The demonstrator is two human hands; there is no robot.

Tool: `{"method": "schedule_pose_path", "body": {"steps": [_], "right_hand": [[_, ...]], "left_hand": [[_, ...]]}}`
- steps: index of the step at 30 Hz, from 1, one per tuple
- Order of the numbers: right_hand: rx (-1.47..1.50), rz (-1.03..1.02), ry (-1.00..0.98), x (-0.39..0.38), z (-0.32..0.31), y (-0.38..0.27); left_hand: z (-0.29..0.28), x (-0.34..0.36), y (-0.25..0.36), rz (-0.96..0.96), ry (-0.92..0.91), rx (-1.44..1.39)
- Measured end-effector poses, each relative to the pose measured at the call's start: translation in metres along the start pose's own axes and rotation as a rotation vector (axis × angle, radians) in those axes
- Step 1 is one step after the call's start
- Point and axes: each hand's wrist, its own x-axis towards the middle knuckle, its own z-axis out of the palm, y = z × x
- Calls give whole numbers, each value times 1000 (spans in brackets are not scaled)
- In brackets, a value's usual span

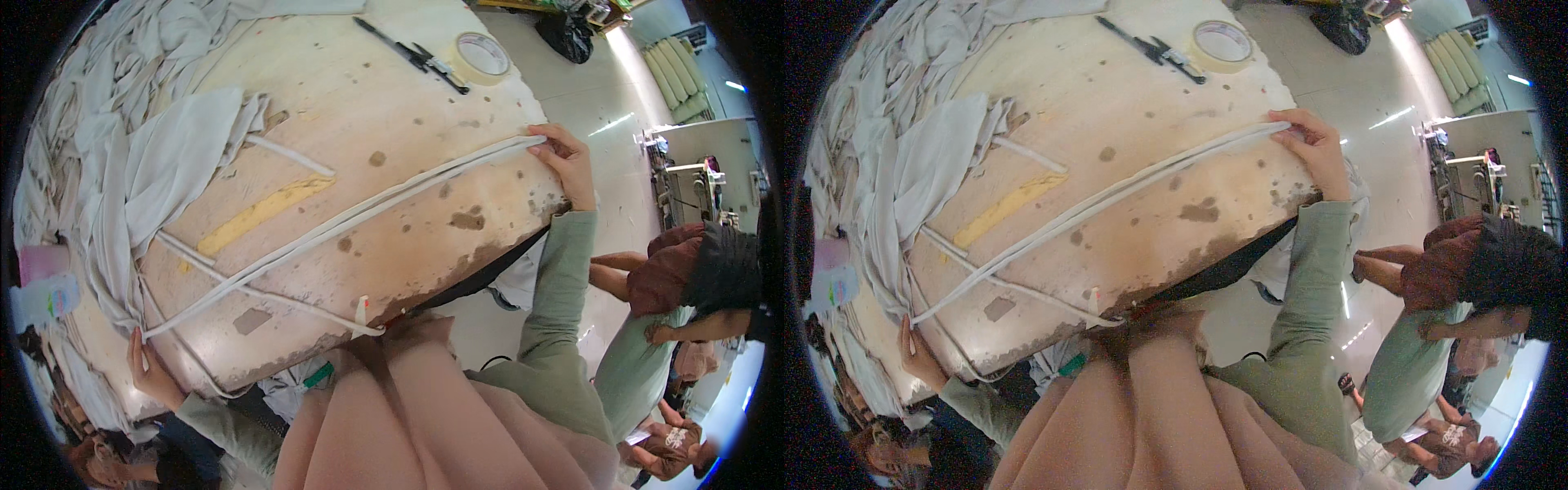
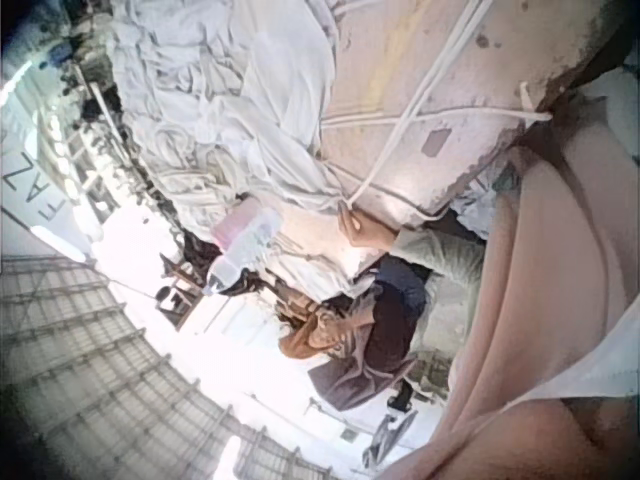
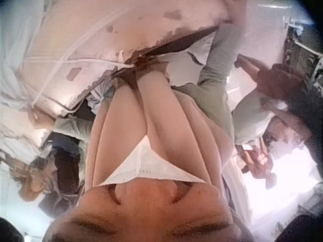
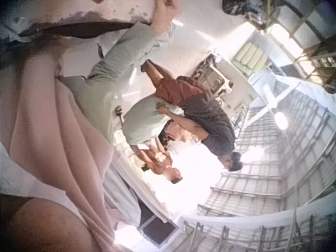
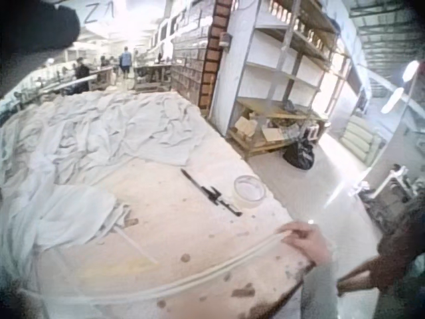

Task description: The person marks a white garment with a pen, then repeatedly folds and tapes sections of the fabric on a worktable. The person handles the garment and tape roll by hand, smoothing and securing folded edges throughout the clip.

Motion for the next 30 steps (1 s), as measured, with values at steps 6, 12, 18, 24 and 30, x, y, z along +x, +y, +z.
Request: {"method": "schedule_pose_path", "body": {"steps": [6, 12, 18, 24, 30], "right_hand": [[-39, -90, -3, -1, -1, 7], [92, 0, -12, 2, -4, 13], [-136, -68, 272, 0, -12, 35], [-1272, -125, 739, 0, 11, -23], [-147, -409, -164, -56, 171, -110]], "left_hand": [[1, 3, 2, -58, 5, -8], [1, 2, 0, -44, 14, -19], [2, 4, 9, -153, 15, -46], [-1, 4, 88, 251, 58, 61], [33, -15, 202, 479, -35, -319]]}}
